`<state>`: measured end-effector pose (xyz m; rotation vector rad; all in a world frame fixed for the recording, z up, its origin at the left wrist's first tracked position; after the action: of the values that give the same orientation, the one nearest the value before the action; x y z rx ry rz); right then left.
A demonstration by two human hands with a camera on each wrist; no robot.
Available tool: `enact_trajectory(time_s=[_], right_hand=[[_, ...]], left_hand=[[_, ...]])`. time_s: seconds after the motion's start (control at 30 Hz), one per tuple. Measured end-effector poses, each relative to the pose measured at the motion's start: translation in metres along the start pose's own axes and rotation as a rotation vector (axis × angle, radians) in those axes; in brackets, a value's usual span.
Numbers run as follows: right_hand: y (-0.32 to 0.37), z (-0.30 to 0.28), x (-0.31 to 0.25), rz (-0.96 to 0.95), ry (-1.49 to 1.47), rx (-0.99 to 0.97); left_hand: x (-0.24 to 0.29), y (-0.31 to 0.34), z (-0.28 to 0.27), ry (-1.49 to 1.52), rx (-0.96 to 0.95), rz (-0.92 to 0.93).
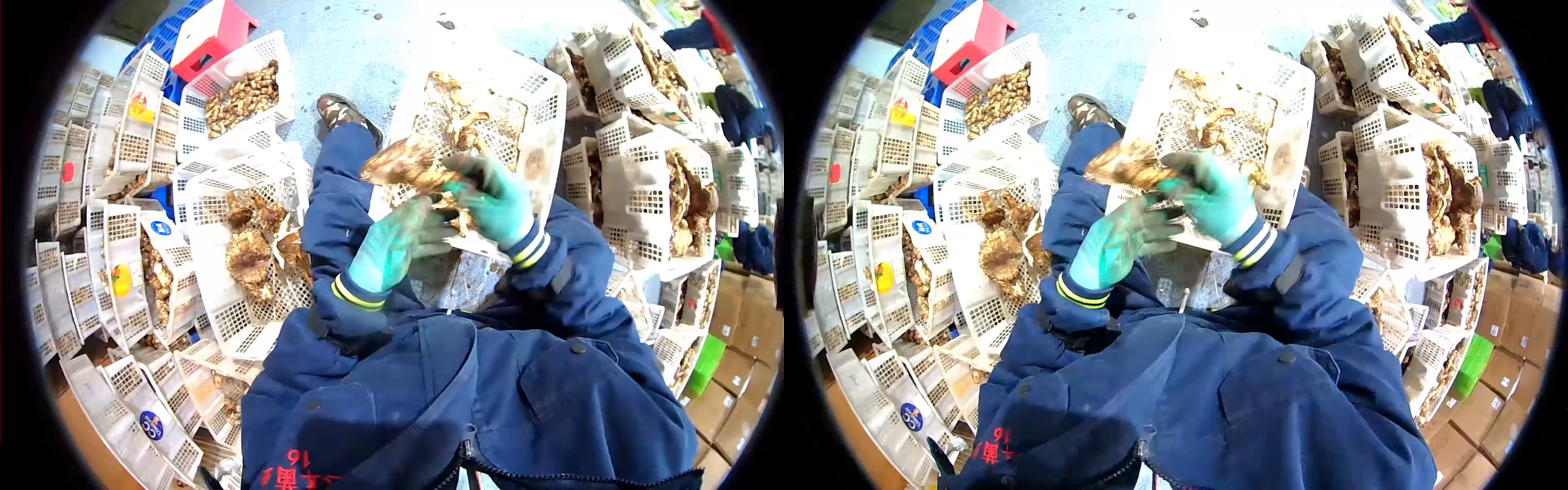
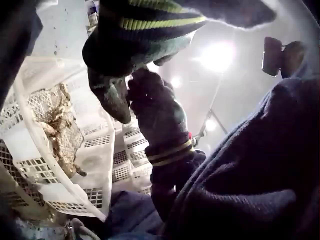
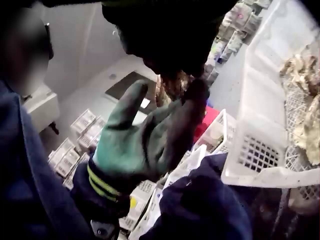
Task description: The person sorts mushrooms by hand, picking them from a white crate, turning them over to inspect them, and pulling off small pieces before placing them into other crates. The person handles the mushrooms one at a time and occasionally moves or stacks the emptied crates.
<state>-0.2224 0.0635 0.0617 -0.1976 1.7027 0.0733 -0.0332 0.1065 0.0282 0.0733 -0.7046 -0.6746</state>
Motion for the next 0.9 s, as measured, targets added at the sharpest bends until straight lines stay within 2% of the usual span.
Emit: enact_trajectory(time_s=[0.03, 0.07, 0.1, 0.13, 0.2, 0.27, 0.3, 0.33, 0.37, 0.4, 0.43, 0.47, 0.5, 0.57, 0.63, 0.67, 0.7, 0.77, 0.83, 0.9], right_hand=[[0.007, 0.01, -0.018, -0.276, 0.277, -0.068], [0.007, 0.021, -0.037, -0.56, 0.403, -0.089], [0.016, 0.028, -0.036, -0.576, 0.516, -0.122], [0.018, 0.032, -0.039, -0.595, 0.522, -0.174], [0.021, 0.036, -0.039, -0.607, 0.531, -0.253], [0.015, 0.026, -0.042, -0.609, 0.313, -0.227], [0.012, 0.018, -0.044, -0.593, 0.239, -0.195], [0.007, 0.011, -0.044, -0.517, 0.223, -0.035], [-0.001, -0.001, -0.038, -0.454, 0.236, 0.098], [-0.01, -0.019, -0.035, -0.221, 0.274, 0.098], [-0.021, -0.036, 0.005, -0.147, 0.229, 0.146], [-0.03, -0.055, 0.026, -0.047, 0.484, 0.113], [-0.038, -0.071, 0.059, 0.124, 0.796, -0.048], [-0.042, -0.073, 0.095, 0.287, 1.106, -0.253], [-0.051, -0.06, 0.13, 0.165, 1.171, -0.414], [-0.053, -0.051, 0.144, 0.066, 1.159, -0.397], [-0.062, -0.041, 0.141, 0.103, 1.138, -0.488], [-0.075, -0.023, 0.168, 0.152, 1.225, -0.578], [-0.086, -0.013, 0.19, 0.302, 1.253, -0.659], [-0.088, -0.006, 0.194, 0.293, 1.342, -0.643]], left_hand=[[-0.004, -0.001, 0.004, 0.077, 0.048, 0.166], [0.002, 0.003, -0.005, -0.705, 0.149, 0.424], [0.008, 0.009, -0.015, -1.495, 0.247, 0.656], [0.009, 0.018, -0.021, -1.653, 0.304, 0.622], [0.002, 0.01, -0.042, -1.253, 0.129, 0.734], [0.003, 0.01, -0.051, -0.833, 0.111, 0.632], [0.011, 0.015, -0.044, -0.429, 0.139, 0.47], [0.02, 0.02, -0.039, -0.026, 0.159, 0.296], [0.026, 0.023, -0.046, 0.306, 0.027, 0.174], [0.033, 0.026, -0.054, 0.632, -0.059, 0.02], [0.044, 0.031, -0.056, 0.507, -0.012, 0.074], [0.055, 0.037, -0.057, 0.38, 0.04, 0.121], [0.07, 0.047, -0.045, -0.142, 0.356, 0.306], [0.081, 0.071, -0.131, 0.039, 0.223, 0.373], [0.086, 0.107, -0.14, -0.111, 0.68, 0.359], [0.082, 0.118, -0.14, -0.159, 0.748, 0.37], [0.079, 0.123, -0.137, 0.125, 0.553, 0.336], [0.07, 0.126, -0.114, 0.024, 0.762, 0.215], [0.065, 0.115, -0.102, -0.1, 0.656, 0.14], [0.061, 0.091, -0.084, -0.199, 0.6, 0.094]])
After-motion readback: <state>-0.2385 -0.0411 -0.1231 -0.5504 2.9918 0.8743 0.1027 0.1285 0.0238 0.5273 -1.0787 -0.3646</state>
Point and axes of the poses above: each hand's wrist, its own y-axis away from the middle knuckle, its own z-axis out of the palm, x = y × z, the point moved 1 cm from there along -y, towards the middle knuckle, and after that the axes turned 6 degrees about -y, right-handed, at the moved point
